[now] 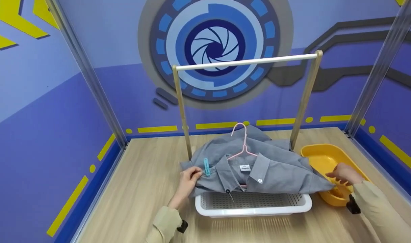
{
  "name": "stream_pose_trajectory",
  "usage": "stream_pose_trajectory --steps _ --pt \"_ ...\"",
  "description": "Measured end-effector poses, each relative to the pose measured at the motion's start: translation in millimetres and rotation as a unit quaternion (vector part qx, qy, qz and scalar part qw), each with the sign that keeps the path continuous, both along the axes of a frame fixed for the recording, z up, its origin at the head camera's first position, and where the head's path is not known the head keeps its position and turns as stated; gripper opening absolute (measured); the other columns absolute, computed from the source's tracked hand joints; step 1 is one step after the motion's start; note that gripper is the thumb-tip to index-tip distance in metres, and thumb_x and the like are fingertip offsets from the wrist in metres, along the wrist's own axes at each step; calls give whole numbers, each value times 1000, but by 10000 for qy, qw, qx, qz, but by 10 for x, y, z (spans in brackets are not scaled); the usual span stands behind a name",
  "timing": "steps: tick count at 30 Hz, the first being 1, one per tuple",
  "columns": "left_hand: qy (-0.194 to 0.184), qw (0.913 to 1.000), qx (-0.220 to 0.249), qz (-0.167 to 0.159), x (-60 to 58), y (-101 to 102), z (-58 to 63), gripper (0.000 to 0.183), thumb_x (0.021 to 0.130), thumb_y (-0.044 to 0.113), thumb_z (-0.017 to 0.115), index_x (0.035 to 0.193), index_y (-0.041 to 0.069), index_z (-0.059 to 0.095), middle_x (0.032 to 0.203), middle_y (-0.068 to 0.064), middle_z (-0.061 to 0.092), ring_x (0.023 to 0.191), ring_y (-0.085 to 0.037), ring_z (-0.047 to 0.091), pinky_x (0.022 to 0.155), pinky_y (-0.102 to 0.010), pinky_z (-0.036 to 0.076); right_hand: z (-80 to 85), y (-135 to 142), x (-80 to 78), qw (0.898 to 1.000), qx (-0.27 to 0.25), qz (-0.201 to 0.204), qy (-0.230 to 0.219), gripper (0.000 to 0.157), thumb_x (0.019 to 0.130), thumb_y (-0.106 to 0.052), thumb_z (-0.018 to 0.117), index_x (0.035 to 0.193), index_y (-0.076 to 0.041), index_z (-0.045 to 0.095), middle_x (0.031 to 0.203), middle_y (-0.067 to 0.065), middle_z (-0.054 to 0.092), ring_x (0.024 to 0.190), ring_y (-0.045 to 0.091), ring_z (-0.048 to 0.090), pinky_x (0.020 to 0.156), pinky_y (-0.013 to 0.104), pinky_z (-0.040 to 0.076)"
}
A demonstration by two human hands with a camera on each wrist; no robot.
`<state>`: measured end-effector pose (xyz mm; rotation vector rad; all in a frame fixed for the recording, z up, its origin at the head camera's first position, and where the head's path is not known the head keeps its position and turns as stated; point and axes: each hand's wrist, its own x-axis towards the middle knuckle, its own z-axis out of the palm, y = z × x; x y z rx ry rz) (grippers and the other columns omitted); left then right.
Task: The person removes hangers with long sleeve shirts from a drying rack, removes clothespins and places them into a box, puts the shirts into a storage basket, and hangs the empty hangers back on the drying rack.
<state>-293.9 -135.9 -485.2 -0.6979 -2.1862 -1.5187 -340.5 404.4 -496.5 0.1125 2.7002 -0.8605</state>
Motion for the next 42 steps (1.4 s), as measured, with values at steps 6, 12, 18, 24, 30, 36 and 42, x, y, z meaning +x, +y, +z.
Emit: stream_pose_trajectory --steps 6,12,18,24,30,36,42 --pt "169 9998 2 -58 8 -21 12 5 81 -14 56 80 -10 59 72 -20 57 64 -30 52 59 -26 42 181 -179 9 9983 -113 227 530 42 88 -28 59 93 13 59 76 11 58 68 26 55 59 40 48" --pt "294 9994 -57 -150 6 -40 29 5 81 -15 56 80 -10 59 73 -20 58 65 -30 53 60 -27 43 404 -523 59 9903 123 551 1266 40 88 -28 60 95 12 60 78 11 59 65 23 54 60 37 48" --pt "320 9992 -123 -207 3 -56 66 5 82 -13 56 81 -10 60 73 -19 58 65 -28 53 60 -27 43 624 -921 138 9765 250 830 1974 31 87 -24 61 96 6 64 84 13 61 72 27 56 65 41 47" --pt "-8 9994 -218 -267 26 -66 109 5 83 -11 57 82 -9 60 76 -19 59 69 -26 54 63 -24 42 750 -1206 184 9686 53 1006 2272 27 88 -24 61 96 1 65 83 8 63 72 23 57 63 39 46" --pt "-189 9988 -266 -375 26 -70 136 5 85 -7 56 83 -9 60 76 -18 59 69 -24 52 63 -24 41 800 -1340 176 9661 -386 1137 2287 31 89 -27 59 100 2 64 87 9 63 76 23 57 66 39 47" --pt "-149 9983 -227 -513 12 -74 134 5 85 -7 56 83 -9 60 76 -18 59 69 -23 53 63 -24 41 827 -1471 184 9584 -699 1375 2400 27 89 -22 59 100 3 64 85 8 63 73 20 57 65 35 48" --pt "-37 9980 -195 -602 3 -74 134 4 85 -7 56 83 -9 60 76 -18 59 69 -23 52 63 -25 41 885 -1658 231 9442 -1045 1574 2699 23 89 -21 59 100 -2 66 87 8 64 75 22 59 65 36 48"
